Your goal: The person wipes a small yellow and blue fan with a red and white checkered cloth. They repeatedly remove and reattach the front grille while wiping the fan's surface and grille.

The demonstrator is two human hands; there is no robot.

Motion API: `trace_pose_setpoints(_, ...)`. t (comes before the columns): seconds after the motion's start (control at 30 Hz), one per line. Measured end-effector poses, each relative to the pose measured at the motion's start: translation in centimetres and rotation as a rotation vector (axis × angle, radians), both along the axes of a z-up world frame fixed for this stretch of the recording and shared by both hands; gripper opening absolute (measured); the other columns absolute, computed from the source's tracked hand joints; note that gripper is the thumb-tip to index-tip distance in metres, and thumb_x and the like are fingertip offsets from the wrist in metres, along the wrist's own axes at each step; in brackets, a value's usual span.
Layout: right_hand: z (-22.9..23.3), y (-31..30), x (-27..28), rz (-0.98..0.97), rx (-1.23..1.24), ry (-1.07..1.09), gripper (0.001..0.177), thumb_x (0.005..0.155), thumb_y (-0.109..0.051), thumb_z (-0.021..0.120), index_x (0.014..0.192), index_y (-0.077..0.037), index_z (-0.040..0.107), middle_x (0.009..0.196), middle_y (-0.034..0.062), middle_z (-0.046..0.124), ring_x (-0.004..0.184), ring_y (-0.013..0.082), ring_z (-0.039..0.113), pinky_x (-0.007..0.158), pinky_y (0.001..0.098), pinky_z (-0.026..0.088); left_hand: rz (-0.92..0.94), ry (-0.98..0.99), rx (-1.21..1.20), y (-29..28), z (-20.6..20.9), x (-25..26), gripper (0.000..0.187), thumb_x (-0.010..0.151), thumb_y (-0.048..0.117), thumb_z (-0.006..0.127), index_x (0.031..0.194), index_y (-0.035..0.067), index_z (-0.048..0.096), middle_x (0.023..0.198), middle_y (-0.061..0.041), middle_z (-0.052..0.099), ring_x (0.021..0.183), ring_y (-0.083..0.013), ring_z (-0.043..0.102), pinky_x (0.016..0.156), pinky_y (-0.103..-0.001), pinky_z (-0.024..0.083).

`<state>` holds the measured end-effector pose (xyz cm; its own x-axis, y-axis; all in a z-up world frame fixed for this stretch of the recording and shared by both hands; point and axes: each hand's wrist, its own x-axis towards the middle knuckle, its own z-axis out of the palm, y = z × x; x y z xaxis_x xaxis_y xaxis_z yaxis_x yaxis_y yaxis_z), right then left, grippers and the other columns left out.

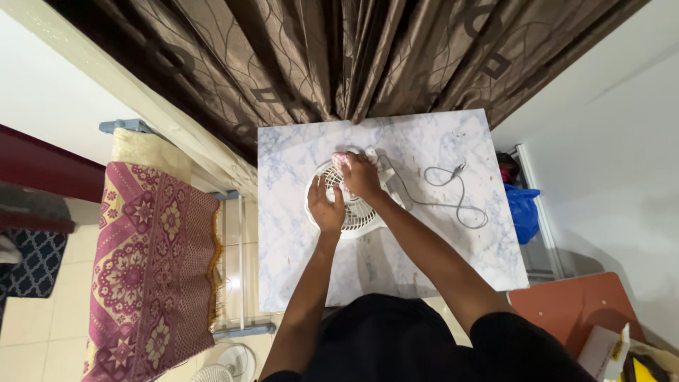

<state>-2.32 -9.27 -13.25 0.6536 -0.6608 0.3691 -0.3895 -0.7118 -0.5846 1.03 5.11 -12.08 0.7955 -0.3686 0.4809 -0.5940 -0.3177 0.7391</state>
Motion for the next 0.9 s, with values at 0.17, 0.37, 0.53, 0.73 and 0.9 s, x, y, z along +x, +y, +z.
trace_pose_setpoints(0.17, -2.1, -2.5, 2.1, -0.057, 0.037, 0.219, 0.04, 0.091, -0.044, 0.065, 0.1, -0.005, 0.073, 0.098, 0.0228, 0.073, 0.091, 0.0415, 0.071, 0.086, 0.0523, 0.057, 0.018, 0.005, 0.014, -0.1, 0.1, 0.1, 0.042, 0.093, 0.027, 0.07, 0.125, 0.0, 0.069, 0.135, -0.023, 0.064, 0.124, -0.0418, 0.061, 0.105, -0.048, 0.049)
trace_pose_setpoints(0.37, 0.1, -2.3, 5.1, -0.169, 0.173, 0.508, 0.047, 0.091, -0.048, 0.06, 0.106, -0.006, 0.074, 0.11, 0.0234, 0.07, 0.105, 0.0445, 0.066, 0.086, 0.0562, 0.053, 0.083, 0.102, 0.067, -1.1, -0.4, 0.9, 0.041, 0.095, 0.028, 0.068, 0.128, 0.003, 0.07, 0.137, -0.022, 0.063, 0.125, -0.0415, 0.059, 0.105, -0.047, 0.048)
trace_pose_setpoints(0.53, 3.0, 0.7, 3.4, -0.08, 0.077, 0.267, 0.035, 0.097, -0.039, 0.06, 0.107, -0.009, 0.073, 0.111, 0.0174, 0.073, 0.106, 0.0403, 0.068, 0.092, 0.052, 0.054, 0.135, 0.21, 0.088, -0.9, -0.1, 1.0, 0.04, 0.095, 0.029, 0.066, 0.126, 0.005, 0.071, 0.137, -0.02, 0.065, 0.123, -0.0393, 0.061, 0.103, -0.046, 0.049)
trace_pose_setpoints(0.73, 4.5, 4.0, -5.0, 0.041, -0.181, -0.114, 0.039, 0.092, -0.023, 0.066, 0.124, 0.0, 0.066, 0.129, 0.0199, 0.064, 0.118, 0.0426, 0.062, 0.1, 0.0509, 0.049, 0.073, 0.066, 0.001, -1.1, -0.2, -0.7, 0.036, 0.096, 0.028, 0.067, 0.125, 0.006, 0.072, 0.136, -0.018, 0.066, 0.124, -0.0376, 0.062, 0.106, -0.045, 0.05)
trace_pose_setpoints(0.9, 2.7, 7.0, -8.6, 0.041, -0.214, -0.199, 0.035, 0.091, -0.013, 0.065, 0.124, -0.001, 0.065, 0.131, 0.021, 0.065, 0.122, 0.0451, 0.06, 0.105, 0.0517, 0.046, 0.124, -0.133, 0.201, -1.1, 0.3, -0.2, 0.04, 0.089, 0.028, 0.072, 0.122, 0.006, 0.075, 0.131, -0.02, 0.068, 0.121, -0.0395, 0.062, 0.098, -0.058, 0.04)
